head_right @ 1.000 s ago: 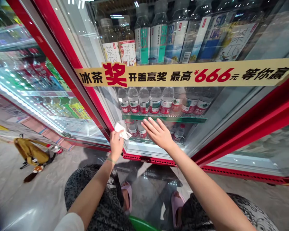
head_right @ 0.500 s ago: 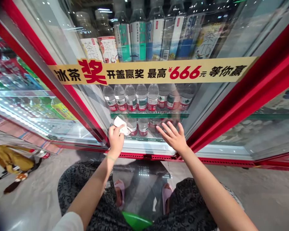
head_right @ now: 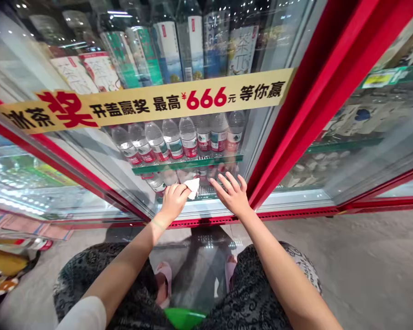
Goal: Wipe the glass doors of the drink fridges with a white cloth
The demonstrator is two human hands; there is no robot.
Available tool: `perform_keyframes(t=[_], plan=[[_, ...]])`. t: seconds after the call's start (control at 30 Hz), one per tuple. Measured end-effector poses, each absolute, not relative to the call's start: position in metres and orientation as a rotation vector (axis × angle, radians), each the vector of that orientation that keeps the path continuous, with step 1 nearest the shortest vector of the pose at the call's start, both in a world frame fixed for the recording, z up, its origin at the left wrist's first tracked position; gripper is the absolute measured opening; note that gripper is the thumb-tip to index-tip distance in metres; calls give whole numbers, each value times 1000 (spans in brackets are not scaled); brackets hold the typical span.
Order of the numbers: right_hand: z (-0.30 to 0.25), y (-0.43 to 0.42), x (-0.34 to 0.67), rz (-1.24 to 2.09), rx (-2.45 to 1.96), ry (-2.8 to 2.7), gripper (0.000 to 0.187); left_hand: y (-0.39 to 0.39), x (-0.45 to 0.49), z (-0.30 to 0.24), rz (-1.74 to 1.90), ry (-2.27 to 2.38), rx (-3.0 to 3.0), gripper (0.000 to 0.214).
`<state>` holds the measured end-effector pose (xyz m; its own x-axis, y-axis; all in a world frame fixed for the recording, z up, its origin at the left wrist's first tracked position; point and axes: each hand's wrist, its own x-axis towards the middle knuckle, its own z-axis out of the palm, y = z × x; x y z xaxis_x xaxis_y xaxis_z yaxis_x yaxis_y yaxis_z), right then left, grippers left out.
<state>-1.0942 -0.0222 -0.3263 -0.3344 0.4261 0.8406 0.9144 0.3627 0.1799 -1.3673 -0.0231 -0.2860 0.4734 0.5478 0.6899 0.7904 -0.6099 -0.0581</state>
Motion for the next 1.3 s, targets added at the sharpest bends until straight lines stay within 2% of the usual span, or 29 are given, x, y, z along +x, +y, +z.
perform_keyframes(t=[0.17, 0.4, 0.6, 0.83, 1.03, 1.2, 1.3], plan=[[-320, -25, -1080, -849, -1273, -1831, 60, -21, -1352, -268, -1022, -1203, -2123, 21], [-313, -41, -1062, -846, -1350, -1789, 54, -16, -1317, -268, -755, -889, -2373, 22], [-303, -48, -1047, -860, -1424, -1652, 61, -7, -1292, -219, -1020, -1003, -2170, 25], [-303, -50, -1032, -908, -1405, -1659, 63, -9, -1274, -265, -768, -670, -2385, 20], [-305, -52, -1027, -843, -1404, -1602, 51, 6, -1250, -248, -901, -842, -2386, 26], [-303, -49, -1027, -792, -1412, -1532, 53, 1, -1241, -275, -605, -667, -2562, 25], [-302, -50, -1029, -815, -1393, -1531, 54, -4, -1261, -291, -582, -632, -2562, 23]])
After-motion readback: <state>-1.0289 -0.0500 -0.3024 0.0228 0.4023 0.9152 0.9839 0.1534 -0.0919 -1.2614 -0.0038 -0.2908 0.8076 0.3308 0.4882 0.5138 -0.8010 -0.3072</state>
